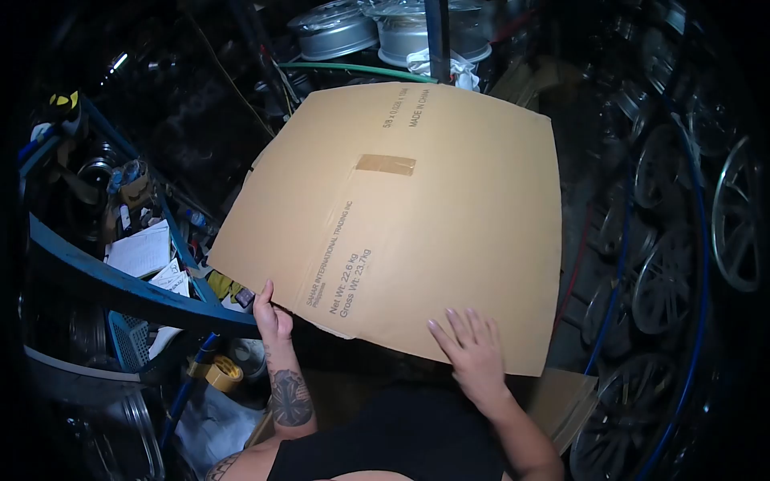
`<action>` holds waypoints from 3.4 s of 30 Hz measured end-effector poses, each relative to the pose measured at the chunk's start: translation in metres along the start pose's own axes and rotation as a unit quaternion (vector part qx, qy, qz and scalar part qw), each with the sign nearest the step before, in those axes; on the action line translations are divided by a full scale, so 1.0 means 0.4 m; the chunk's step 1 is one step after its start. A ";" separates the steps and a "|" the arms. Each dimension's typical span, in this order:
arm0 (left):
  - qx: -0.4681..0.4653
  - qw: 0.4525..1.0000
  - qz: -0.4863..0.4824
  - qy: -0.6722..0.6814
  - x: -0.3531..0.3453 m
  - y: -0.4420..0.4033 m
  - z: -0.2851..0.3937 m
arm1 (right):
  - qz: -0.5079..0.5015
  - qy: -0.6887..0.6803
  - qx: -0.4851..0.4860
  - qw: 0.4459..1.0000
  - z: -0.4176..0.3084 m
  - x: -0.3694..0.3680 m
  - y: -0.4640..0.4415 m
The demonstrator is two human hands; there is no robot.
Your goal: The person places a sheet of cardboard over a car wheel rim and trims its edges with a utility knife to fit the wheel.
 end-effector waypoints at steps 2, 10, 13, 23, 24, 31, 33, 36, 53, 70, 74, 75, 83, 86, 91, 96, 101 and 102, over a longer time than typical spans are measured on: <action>-0.023 0.998 0.045 -0.026 0.038 0.001 -0.001 | 0.009 0.046 0.009 0.999 0.052 0.023 0.036; -0.050 0.612 -0.111 -0.781 -0.071 0.071 0.133 | -0.040 0.057 0.059 0.996 0.062 0.094 -0.036; -0.051 0.598 -0.145 -0.786 -0.227 0.089 0.165 | -0.050 0.061 0.089 0.993 0.065 0.063 -0.039; -0.142 0.511 -0.216 -0.820 -0.350 -0.396 -0.108 | -0.043 0.067 0.117 0.990 0.042 0.045 -0.045; -0.129 0.518 -0.212 -0.819 -0.340 -0.445 -0.125 | -0.044 0.066 0.112 0.991 0.039 0.049 -0.051; -0.064 0.520 -0.180 -0.833 -0.295 -0.779 -0.115 | -0.027 0.033 0.078 0.996 0.000 0.030 -0.064; -0.061 0.510 -0.201 -0.834 -0.301 -0.871 -0.096 | -0.026 0.009 0.053 0.998 0.008 0.022 -0.066; -0.113 0.528 -0.241 -0.807 -0.297 -0.995 -0.104 | -0.026 0.009 0.017 0.999 0.010 0.010 -0.062; -0.184 0.474 -0.145 -0.849 -0.392 -1.011 -0.051 | -0.052 0.056 -0.037 0.996 -0.009 0.008 -0.082; -0.197 0.417 -0.571 -0.679 -0.920 -0.144 -0.503 | -0.288 -0.007 -0.007 0.958 0.090 0.109 -0.212; -0.204 0.395 -0.571 -0.690 -0.924 -0.130 -0.508 | 0.004 0.133 -0.286 0.949 0.452 0.205 -0.430; -0.205 0.389 -0.571 -0.693 -0.925 -0.129 -0.509 | 0.142 0.106 -0.356 0.917 0.592 0.170 -0.431; -0.219 0.379 -0.559 -0.704 -0.926 -0.120 -0.523 | 0.088 -0.408 -0.463 0.782 0.873 -0.206 -0.406; -0.227 0.379 -0.554 -0.706 -0.935 -0.121 -0.520 | 0.099 -0.551 -0.444 0.699 0.951 -0.400 -0.396; -0.236 0.380 -0.551 -0.704 -0.929 -0.120 -0.515 | 0.075 -0.594 -0.436 0.672 0.873 -0.561 -0.435; -0.325 0.409 -0.533 -0.666 -0.894 -0.114 -0.548 | 0.126 -0.309 -0.451 0.828 1.057 -0.596 -0.390; -0.301 0.556 -0.521 -0.573 -0.874 -0.075 -0.588 | 0.182 0.024 -0.263 0.947 1.091 -0.185 -0.432; -0.281 0.543 -0.522 -0.595 -0.894 -0.069 -0.550 | 0.192 0.007 -0.294 0.936 1.021 -0.069 -0.450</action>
Point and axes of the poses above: each hand's wrist, its own y-axis away from the middle knuckle, its own x-axis out of the back of the hand, z = x × y, the point moved 8 cm from there along -y, towards the middle knuckle, and after that the axes turned 11 degrees about -x, right-handed, at the moved point
